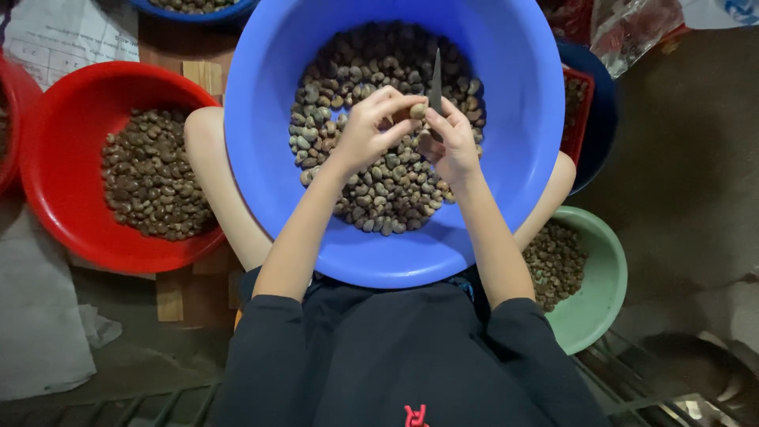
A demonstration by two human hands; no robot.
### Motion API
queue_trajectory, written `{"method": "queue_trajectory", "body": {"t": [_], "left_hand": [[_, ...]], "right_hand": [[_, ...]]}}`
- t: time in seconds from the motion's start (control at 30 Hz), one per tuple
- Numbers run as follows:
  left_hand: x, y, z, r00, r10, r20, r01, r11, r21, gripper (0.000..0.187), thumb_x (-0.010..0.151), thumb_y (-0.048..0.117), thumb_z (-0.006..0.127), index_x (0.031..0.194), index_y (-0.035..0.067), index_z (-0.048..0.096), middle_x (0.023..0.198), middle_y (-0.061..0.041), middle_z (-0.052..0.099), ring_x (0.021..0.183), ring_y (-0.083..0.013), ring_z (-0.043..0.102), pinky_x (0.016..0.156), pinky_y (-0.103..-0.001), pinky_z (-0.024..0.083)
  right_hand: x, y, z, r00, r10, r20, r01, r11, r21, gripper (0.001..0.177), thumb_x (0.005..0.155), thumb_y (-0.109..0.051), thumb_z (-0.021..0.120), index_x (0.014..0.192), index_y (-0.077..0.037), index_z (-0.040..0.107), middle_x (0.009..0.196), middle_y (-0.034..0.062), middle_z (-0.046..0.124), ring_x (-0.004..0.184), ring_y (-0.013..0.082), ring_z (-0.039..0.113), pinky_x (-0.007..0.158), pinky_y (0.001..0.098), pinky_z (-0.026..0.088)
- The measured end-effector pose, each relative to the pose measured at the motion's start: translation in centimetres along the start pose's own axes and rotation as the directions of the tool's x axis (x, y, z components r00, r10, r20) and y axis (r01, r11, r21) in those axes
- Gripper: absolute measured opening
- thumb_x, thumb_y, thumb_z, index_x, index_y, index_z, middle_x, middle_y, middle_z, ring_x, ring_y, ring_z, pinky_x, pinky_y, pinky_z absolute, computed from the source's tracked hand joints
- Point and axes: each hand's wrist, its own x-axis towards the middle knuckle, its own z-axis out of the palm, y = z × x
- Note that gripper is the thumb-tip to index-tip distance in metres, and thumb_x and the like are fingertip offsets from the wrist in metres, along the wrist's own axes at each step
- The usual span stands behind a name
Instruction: Peeling or deshelling nuts manually using a small knife
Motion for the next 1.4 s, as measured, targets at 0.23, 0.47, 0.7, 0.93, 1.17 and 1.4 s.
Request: {"method": "queue_trajectory", "body": {"t": [0.23, 0.47, 0.7, 0.93, 1.17, 1.4], "left_hand": [[-0.1, -0.1, -0.8, 0.998, -0.029, -0.050, 0.027, 0.999, -0.039, 0.013, 0.101, 0.021, 0.072, 0.106, 0.010, 0.077, 0.081, -0.005, 0.069, 0.073, -0.0210, 0.069, 0.060, -0.029, 0.053], [0.1, 0.5, -1.8, 0.999, -0.039, -0.026, 0.036, 0.995, -0.095, 0.013, 0.102, 0.018, 0.071, 0.102, 0.005, 0.075, 0.077, -0.006, 0.068, 0.065, -0.0154, 0.069, 0.053, -0.024, 0.051], [0.6, 1.8, -2.4, 1.000, 0.009, 0.012, -0.010, 1.000, 0.024, 0.016, 0.103, 0.019, 0.071, 0.106, 0.004, 0.074, 0.081, -0.010, 0.068, 0.066, -0.0209, 0.068, 0.051, -0.025, 0.049], [0.3, 3.6, -2.9, 0.985, 0.099, 0.140, -0.130, 0.964, 0.231, 0.021, 0.101, 0.021, 0.071, 0.107, 0.002, 0.071, 0.086, -0.016, 0.070, 0.077, -0.0396, 0.069, 0.062, -0.043, 0.056], [-0.9, 1.2, -1.1, 0.965, 0.060, 0.256, -0.205, 0.782, 0.589, 0.022, 0.093, 0.027, 0.073, 0.112, 0.016, 0.070, 0.088, -0.006, 0.072, 0.081, -0.0295, 0.072, 0.067, -0.040, 0.057], [-1.5, 0.1, 0.1, 0.971, -0.225, 0.077, 0.203, 0.954, 0.221, 0.025, 0.097, 0.028, 0.074, 0.121, 0.018, 0.075, 0.098, -0.006, 0.080, 0.093, -0.0282, 0.075, 0.076, -0.036, 0.059]], "right_hand": [[0.6, 2.2, -1.6, 0.881, -0.467, 0.071, 0.422, 0.711, -0.562, 0.027, 0.112, -0.015, 0.047, 0.104, 0.000, 0.069, 0.064, 0.0111, 0.066, 0.051, 0.0114, 0.060, 0.045, 0.0219, 0.040], [-0.1, -1.0, -1.6, 0.736, -0.523, 0.429, 0.418, -0.147, -0.896, 0.018, 0.109, -0.023, 0.055, 0.097, -0.015, 0.066, 0.069, 0.0027, 0.065, 0.061, 0.0317, 0.066, 0.050, 0.0396, 0.053], [-0.2, -1.5, -2.8, 0.741, -0.495, 0.454, 0.378, -0.252, -0.891, 0.016, 0.108, -0.023, 0.053, 0.096, -0.017, 0.063, 0.069, 0.0020, 0.061, 0.064, 0.0318, 0.065, 0.051, 0.0429, 0.052], [0.9, 0.6, -4.5, 0.779, -0.476, 0.408, 0.356, -0.201, -0.913, 0.014, 0.105, -0.027, 0.062, 0.097, -0.017, 0.065, 0.068, 0.0088, 0.064, 0.068, 0.0324, 0.069, 0.055, 0.0442, 0.052], [0.5, 1.8, -0.9, 0.958, -0.279, -0.064, 0.173, 0.742, -0.647, 0.013, 0.093, -0.025, 0.077, 0.086, -0.016, 0.071, 0.055, -0.0025, 0.062, 0.051, 0.0054, 0.054, 0.042, 0.0202, 0.039], [0.2, 0.5, -0.3, 0.984, -0.139, -0.111, 0.095, 0.938, -0.334, 0.009, 0.099, -0.015, 0.071, 0.094, -0.008, 0.070, 0.060, 0.0041, 0.064, 0.045, 0.0025, 0.050, 0.038, 0.0158, 0.033]]}}
